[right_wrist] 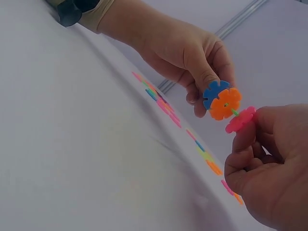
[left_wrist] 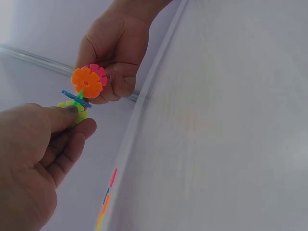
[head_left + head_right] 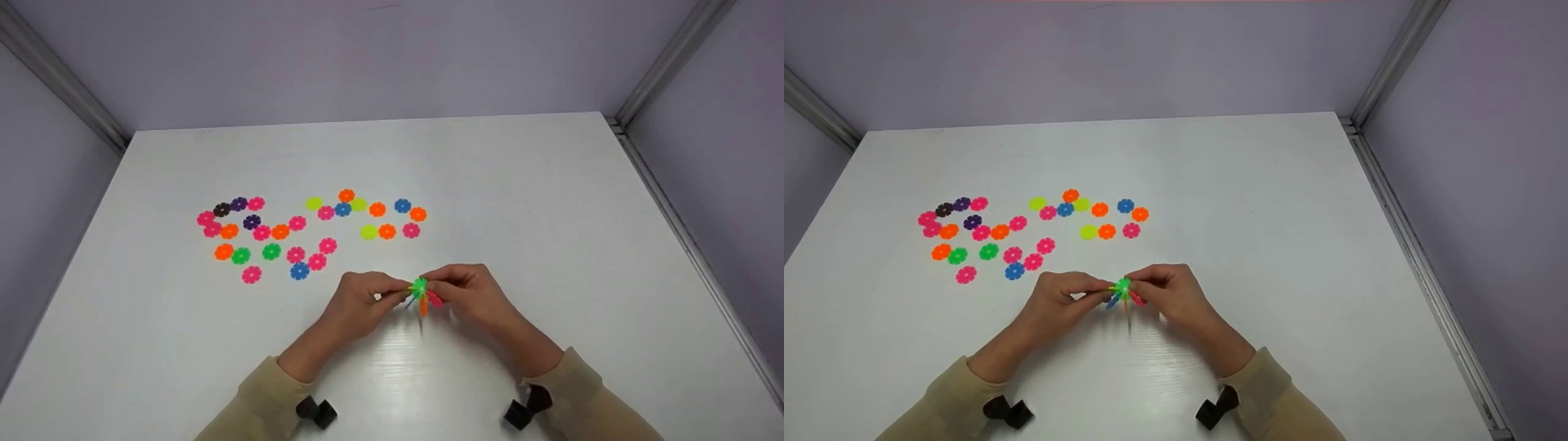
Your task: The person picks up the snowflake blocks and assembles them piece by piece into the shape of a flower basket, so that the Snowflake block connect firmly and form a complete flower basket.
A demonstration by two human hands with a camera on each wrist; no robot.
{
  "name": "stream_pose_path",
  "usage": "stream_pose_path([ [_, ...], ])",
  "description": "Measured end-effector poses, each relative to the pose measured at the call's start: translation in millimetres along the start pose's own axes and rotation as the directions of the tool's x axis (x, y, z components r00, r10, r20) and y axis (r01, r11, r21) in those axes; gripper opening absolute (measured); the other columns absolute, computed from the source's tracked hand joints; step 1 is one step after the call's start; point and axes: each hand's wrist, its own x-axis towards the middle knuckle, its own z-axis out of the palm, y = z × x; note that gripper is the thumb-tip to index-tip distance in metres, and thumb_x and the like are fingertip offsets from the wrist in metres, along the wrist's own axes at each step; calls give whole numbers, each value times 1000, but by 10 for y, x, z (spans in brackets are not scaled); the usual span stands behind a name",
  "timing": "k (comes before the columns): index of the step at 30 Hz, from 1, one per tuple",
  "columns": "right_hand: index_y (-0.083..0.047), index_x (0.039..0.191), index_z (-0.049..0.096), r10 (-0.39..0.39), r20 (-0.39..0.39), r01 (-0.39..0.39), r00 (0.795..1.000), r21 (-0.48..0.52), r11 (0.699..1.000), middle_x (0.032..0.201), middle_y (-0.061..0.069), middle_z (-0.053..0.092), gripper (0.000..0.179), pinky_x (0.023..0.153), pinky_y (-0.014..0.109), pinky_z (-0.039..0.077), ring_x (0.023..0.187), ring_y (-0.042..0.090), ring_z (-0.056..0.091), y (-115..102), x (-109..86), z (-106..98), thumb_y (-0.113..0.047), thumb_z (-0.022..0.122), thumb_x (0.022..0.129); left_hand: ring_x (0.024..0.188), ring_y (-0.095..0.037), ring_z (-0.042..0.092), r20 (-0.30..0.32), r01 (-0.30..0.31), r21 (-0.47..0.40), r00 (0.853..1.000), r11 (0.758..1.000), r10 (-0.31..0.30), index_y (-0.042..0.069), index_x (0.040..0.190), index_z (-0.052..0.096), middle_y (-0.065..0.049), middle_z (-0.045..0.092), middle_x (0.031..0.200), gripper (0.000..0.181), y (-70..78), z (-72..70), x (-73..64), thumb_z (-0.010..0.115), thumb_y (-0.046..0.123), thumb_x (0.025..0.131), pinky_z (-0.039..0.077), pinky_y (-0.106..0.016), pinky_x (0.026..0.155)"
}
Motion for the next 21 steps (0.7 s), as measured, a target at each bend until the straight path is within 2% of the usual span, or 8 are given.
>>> stream_pose_path([
  [5,-2,121,79,-23,6,23,1000,29,999,114,13,77,23,86,26,58,101,25,70,-5,18,-15,-15,69,105,93,-8,77,-26,3,-20,1000,1000,-4,9,116,83,1,81,101,23,-33,25,8,82,5,93,62,-27,82],
  [9,1,131,72,1,2,-1,1000,87,996,124,12,73,33,96,32,58,113,28,68,18,20,-20,-21,64,108,93,-8,77,-77,9,-8,997,1000,-9,8,115,83,1,81,102,22,-59,37,12,82,6,93,62,-27,81],
  [15,-4,137,68,15,38,-19,999,105,994,129,11,71,36,91,33,57,116,29,66,53,22,-6,-20,69,104,91,-9,77,-160,26,38,987,999,-20,7,113,84,1,82,102,23,-54,37,5,85,5,91,62,-27,78],
  [18,-6,136,69,12,45,-16,999,109,994,128,12,72,34,91,33,58,113,28,67,52,24,4,-18,71,104,92,-8,77,-158,37,32,987,999,-31,7,113,84,1,81,103,21,-41,35,4,84,7,92,62,-27,80],
  [21,-8,134,72,14,28,-17,1000,109,994,126,11,73,32,91,32,59,111,28,67,48,23,-1,-20,70,105,93,-7,76,-126,47,8,991,999,-45,8,114,84,2,81,105,21,-25,34,10,84,11,93,62,-27,81],
])
